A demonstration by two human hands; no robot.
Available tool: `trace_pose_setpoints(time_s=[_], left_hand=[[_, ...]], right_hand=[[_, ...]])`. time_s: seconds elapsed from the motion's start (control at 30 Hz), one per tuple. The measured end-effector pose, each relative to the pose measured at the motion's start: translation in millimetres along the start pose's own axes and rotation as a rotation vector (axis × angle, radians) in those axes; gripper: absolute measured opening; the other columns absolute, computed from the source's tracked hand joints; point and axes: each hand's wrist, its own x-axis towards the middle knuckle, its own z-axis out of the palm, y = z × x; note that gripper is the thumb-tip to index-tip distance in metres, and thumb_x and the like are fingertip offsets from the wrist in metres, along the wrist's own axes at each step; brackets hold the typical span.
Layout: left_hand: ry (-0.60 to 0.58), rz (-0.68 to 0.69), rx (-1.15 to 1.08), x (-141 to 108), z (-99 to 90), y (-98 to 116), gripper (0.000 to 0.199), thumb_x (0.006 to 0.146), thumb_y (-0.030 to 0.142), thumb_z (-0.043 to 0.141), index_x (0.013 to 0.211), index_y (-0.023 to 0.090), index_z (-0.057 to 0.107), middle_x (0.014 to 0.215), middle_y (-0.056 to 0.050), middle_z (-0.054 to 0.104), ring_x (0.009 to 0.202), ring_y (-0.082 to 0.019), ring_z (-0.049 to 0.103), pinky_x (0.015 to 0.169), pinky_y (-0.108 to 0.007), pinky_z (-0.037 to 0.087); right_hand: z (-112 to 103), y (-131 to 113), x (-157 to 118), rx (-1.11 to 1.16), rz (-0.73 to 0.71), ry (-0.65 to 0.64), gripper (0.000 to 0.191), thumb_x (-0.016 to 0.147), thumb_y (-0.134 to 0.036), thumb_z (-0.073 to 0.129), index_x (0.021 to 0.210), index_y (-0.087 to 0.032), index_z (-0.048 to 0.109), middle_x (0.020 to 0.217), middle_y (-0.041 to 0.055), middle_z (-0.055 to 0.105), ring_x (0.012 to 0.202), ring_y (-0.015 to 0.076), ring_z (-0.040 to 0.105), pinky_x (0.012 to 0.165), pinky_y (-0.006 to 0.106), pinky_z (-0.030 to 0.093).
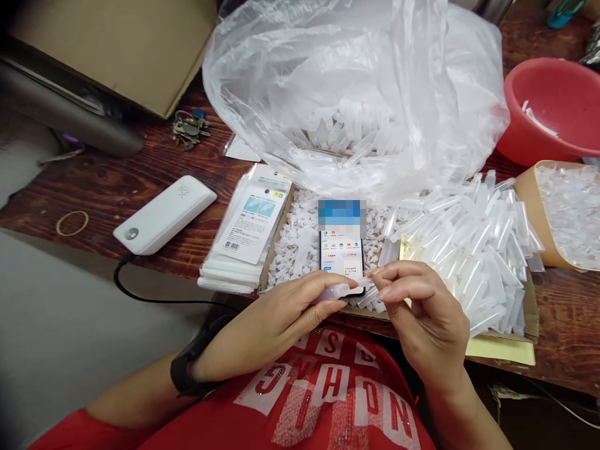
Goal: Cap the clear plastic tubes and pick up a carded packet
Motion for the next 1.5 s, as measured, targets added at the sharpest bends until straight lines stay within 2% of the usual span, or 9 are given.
trace_pose_setpoints(time_s=[0.13, 0.4, 0.57, 0.77, 0.87, 1.03, 1.3, 1.4, 1.5], left_hand=[[0.008, 0.099, 0.076, 0, 0.8, -3, 0.035, 0.115, 0.035, 0.048, 0.143, 0.017, 0.059, 0.139, -0.006, 0.072, 0.129, -0.018, 0.066, 0.112, -0.027, 0.046], [-0.007, 0.071, 0.08, -1, 0.7, 0, 0.036, 0.114, 0.035, 0.049, 0.143, 0.017, 0.061, 0.138, -0.007, 0.073, 0.127, -0.019, 0.069, 0.111, -0.03, 0.049], [-0.01, 0.065, 0.061, -1, 2.2, 1, 0.036, 0.115, 0.04, 0.047, 0.139, 0.02, 0.063, 0.134, -0.008, 0.076, 0.12, -0.023, 0.072, 0.105, -0.035, 0.054], [-0.026, 0.123, 0.04, -3, 4.1, -1, 0.038, 0.115, 0.043, 0.042, 0.136, 0.02, 0.064, 0.131, -0.01, 0.077, 0.116, -0.024, 0.072, 0.102, -0.036, 0.053], [-0.022, 0.171, 0.061, -4, 7.7, -2, 0.036, 0.116, 0.04, 0.04, 0.133, 0.02, 0.064, 0.13, -0.01, 0.076, 0.114, -0.024, 0.072, 0.102, -0.037, 0.053], [-0.006, 0.226, 0.138, -8, 13.6, -2, 0.031, 0.116, 0.035, 0.042, 0.129, 0.016, 0.062, 0.12, -0.011, 0.076, 0.107, -0.023, 0.073, 0.095, -0.034, 0.054], [0.074, 0.291, 0.257, -13, 23.2, -8, 0.025, 0.116, 0.03, 0.039, 0.129, 0.017, 0.056, 0.11, -0.009, 0.076, 0.096, -0.022, 0.071, 0.089, -0.033, 0.054], [0.043, 0.312, 0.253, -14, 13.9, -7, 0.027, 0.116, 0.031, 0.039, 0.127, 0.015, 0.058, 0.113, -0.011, 0.075, 0.1, -0.022, 0.07, 0.092, -0.034, 0.054], [-0.011, 0.302, 0.247, -16, -17.1, -8, 0.023, 0.115, 0.027, 0.044, 0.126, 0.017, 0.062, 0.117, -0.01, 0.073, 0.106, -0.022, 0.069, 0.095, -0.032, 0.052]], right_hand=[[-9, -5, -3, -0.091, -0.07, -0.184, 0.035, 0.091, 0.007, 0.066, 0.102, -0.025, 0.073, 0.107, 0.0003, 0.074, 0.105, 0.015, 0.073, 0.092, 0.03, 0.061], [-24, -8, -3, -0.248, -0.198, -0.383, 0.032, 0.093, 0.002, 0.07, 0.111, -0.025, 0.072, 0.119, 0.0014, 0.073, 0.113, 0.0146, 0.073, 0.096, 0.026, 0.06], [-24, -12, -5, -0.31, -0.227, -0.375, 0.03, 0.092, -0.004, 0.075, 0.112, -0.027, 0.072, 0.118, 0.0012, 0.073, 0.11, 0.0149, 0.073, 0.093, 0.027, 0.062], [-9, -12, -11, -0.087, -0.027, -0.244, 0.024, 0.092, -0.003, 0.073, 0.097, -0.026, 0.073, 0.101, 0.0014, 0.075, 0.098, 0.0182, 0.073, 0.084, 0.034, 0.064], [-5, -11, -14, 0.002, 0.007, -0.203, 0.026, 0.089, 0.001, 0.075, 0.09, -0.026, 0.072, 0.093, -0.0003, 0.075, 0.091, 0.0176, 0.073, 0.085, 0.034, 0.063], [-10, -12, -18, 0.047, 0.038, -0.253, 0.027, 0.088, 0.001, 0.074, 0.087, -0.026, 0.074, 0.097, 0.0, 0.076, 0.094, 0.0175, 0.073, 0.085, 0.033, 0.063], [-10, -8, -19, -0.074, -0.094, -0.352, 0.026, 0.091, -0.006, 0.074, 0.097, -0.03, 0.08, 0.096, 0.0019, 0.078, 0.089, 0.0201, 0.077, 0.081, 0.036, 0.066], [-18, -7, -13, -0.06, -0.103, -0.467, 0.034, 0.092, -0.003, 0.071, 0.113, -0.03, 0.077, 0.103, 0.0023, 0.081, 0.094, 0.021, 0.078, 0.084, 0.038, 0.067], [-33, 0, 2, -0.213, -0.06, -0.572, 0.036, 0.096, -0.01, 0.069, 0.126, -0.03, 0.071, 0.108, 0.002, 0.081, 0.096, 0.0201, 0.079, 0.082, 0.034, 0.065]])
